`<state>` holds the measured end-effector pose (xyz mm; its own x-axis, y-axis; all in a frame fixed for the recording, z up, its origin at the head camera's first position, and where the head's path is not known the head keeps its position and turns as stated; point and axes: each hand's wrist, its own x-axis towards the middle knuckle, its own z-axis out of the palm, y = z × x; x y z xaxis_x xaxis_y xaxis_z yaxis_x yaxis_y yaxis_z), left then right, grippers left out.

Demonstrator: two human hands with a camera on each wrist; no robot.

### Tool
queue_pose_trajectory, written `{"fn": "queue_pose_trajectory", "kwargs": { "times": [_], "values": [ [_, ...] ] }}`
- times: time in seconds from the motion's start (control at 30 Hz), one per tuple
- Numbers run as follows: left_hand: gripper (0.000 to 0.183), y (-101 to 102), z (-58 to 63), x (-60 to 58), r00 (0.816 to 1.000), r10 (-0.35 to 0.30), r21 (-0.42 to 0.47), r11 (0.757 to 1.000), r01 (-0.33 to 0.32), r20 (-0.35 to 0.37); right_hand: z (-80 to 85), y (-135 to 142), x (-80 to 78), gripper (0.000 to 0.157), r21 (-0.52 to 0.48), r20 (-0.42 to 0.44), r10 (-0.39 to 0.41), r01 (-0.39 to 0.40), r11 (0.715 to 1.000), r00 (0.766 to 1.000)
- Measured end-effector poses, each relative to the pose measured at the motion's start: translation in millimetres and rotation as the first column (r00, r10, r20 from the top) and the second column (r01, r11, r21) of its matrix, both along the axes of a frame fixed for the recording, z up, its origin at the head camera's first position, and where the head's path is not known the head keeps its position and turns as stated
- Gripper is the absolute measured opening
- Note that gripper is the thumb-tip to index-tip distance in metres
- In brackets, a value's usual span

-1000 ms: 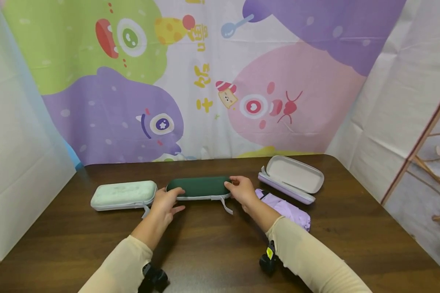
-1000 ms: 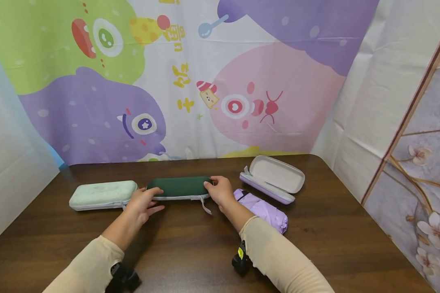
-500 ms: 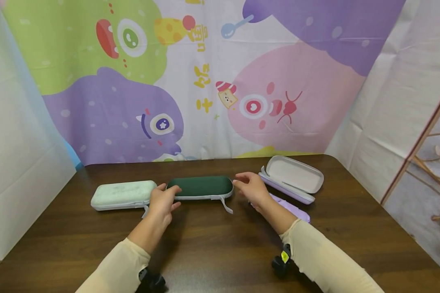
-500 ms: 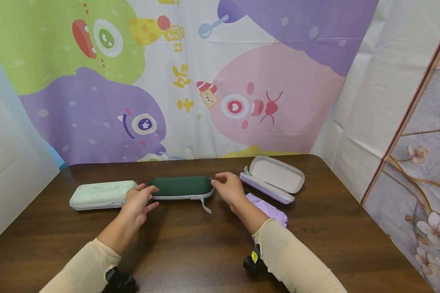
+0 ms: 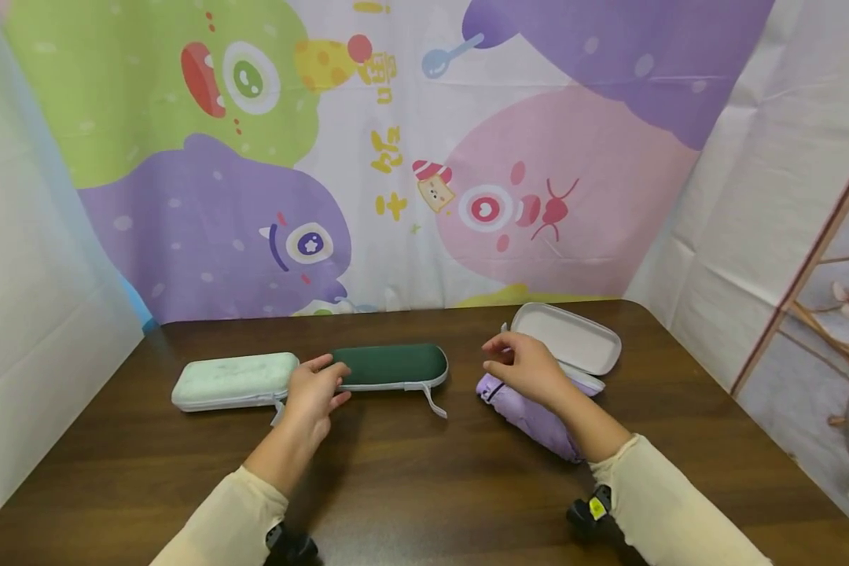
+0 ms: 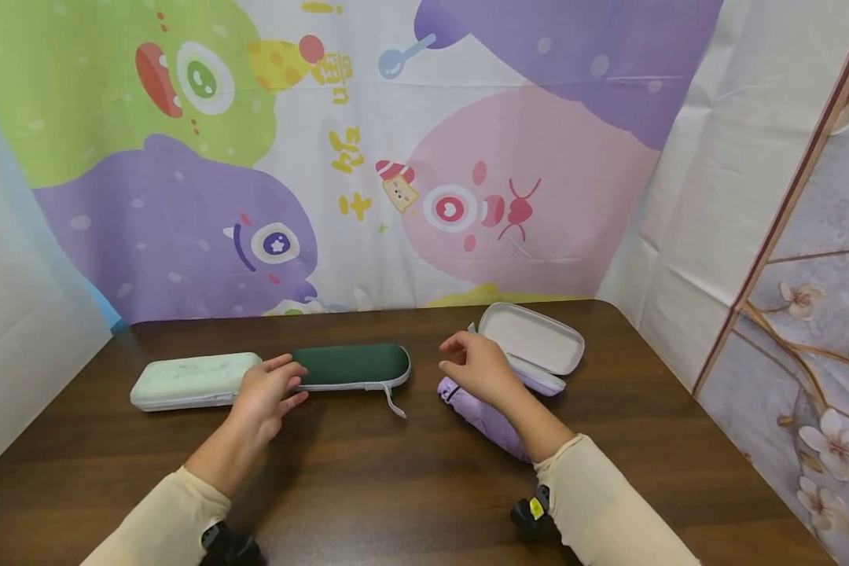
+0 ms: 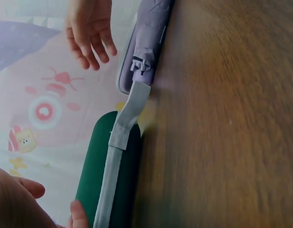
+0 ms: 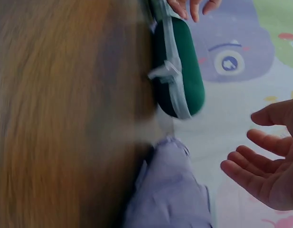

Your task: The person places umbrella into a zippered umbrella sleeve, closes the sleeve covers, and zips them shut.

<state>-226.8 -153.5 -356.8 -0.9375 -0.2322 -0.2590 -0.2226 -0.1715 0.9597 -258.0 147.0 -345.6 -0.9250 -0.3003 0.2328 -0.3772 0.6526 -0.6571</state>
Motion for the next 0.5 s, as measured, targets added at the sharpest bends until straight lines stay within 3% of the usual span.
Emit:
{"fn": "queue_pose_trajectory", "kwargs": {
  "times": [0.13,0.27,0.37,0.5],
  "values": [
    [0.050,8.0,-0.7,-1.7,0.997,-0.076,-0.037,0.997,0.075,-0.026,3.6,17.8,6.8,0.022,0.111,-0.069,0.046,-0.038,0.993,0.997],
    [0.044,15.6,-2.9,-4.6,0.974,-0.222,-0.104,0.971,0.217,-0.048,4.3,33.4,14.1,0.022,0.206,-0.104,0.082,-0.059,0.977,0.991],
    [0.040,22.2,-3.6,-8.2,0.933,-0.354,-0.202,0.920,0.335,-0.067,4.2,43.2,18.6,0.025,0.264,-0.114,0.113,-0.079,0.961,0.987],
    [0.036,35.7,-2.9,-15.2,0.850,-0.514,-0.371,0.816,0.443,-0.117,3.9,52.6,22.2,0.036,0.331,-0.095,0.177,-0.136,0.934,0.980]
  ]
}}
